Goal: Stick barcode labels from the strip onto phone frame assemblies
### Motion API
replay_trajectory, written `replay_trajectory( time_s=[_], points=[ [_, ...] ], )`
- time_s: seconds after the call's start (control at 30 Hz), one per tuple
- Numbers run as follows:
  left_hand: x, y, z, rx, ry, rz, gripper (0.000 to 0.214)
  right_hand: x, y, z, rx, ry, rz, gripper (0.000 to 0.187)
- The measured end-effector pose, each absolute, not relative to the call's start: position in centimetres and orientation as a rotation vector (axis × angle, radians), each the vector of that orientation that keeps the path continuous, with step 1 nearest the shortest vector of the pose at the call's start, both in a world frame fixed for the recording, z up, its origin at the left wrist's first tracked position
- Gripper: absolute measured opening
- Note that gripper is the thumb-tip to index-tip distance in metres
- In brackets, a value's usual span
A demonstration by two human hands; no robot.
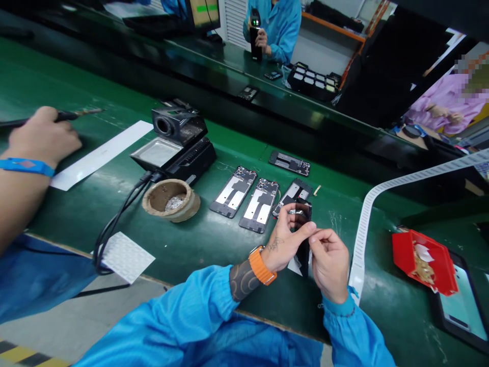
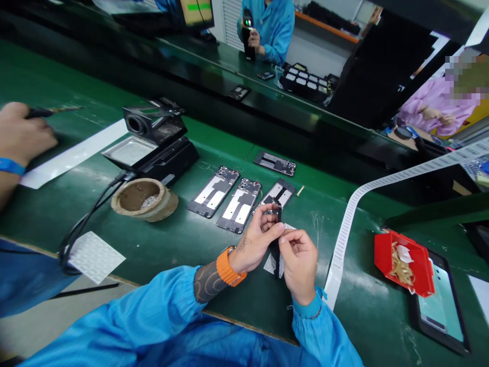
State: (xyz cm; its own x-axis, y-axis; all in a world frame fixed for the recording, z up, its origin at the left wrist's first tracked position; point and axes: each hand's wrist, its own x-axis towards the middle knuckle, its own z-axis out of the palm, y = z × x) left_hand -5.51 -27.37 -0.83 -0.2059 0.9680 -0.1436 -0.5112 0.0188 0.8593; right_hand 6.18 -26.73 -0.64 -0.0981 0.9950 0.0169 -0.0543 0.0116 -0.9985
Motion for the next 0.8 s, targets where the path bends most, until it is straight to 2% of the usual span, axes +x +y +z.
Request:
replay_trajectory(
  time_s=[0.2, 0.3, 0.43, 0.57, 0.7, 0.8],
  points=[
    [-5.9, -27.3, -0.9, 0.688, 0.99, 1.537, 0.059, 6.1, -26.4, -0.1, -1.132, -1.351, 1.26, 0.024],
    [-5.9, -27.2, -1.1, 0.611, 0.879, 1.582, 0.064, 6.0, -26.9, 0.0, -1.105, -1.367, 1.053, 0.038],
    [-5.6, -27.3, -1.3, 0.563, 0.804, 1.631, 0.067, 5.9, -27.9, 0.3, -1.018, -1.608, 0.651, 0.021],
    [-5.5, -27.6, -1.5, 0.653, 0.768, 1.641, 0.069, 5.7, -28.2, 1.4, -1.021, -1.813, 0.542, 0.01],
    [-6.4, -27.8, -1.0, 0.789, 0.658, 1.54, 0.076, 6.7, -27.8, 2.3, -1.032, -1.946, 0.59, 0.017],
    [-8.1, -27.2, 0.6, 0.785, 0.576, 1.246, 0.076, 8.0, -27.3, 2.3, -0.944, -2.143, 0.541, 0.02]
  ],
)
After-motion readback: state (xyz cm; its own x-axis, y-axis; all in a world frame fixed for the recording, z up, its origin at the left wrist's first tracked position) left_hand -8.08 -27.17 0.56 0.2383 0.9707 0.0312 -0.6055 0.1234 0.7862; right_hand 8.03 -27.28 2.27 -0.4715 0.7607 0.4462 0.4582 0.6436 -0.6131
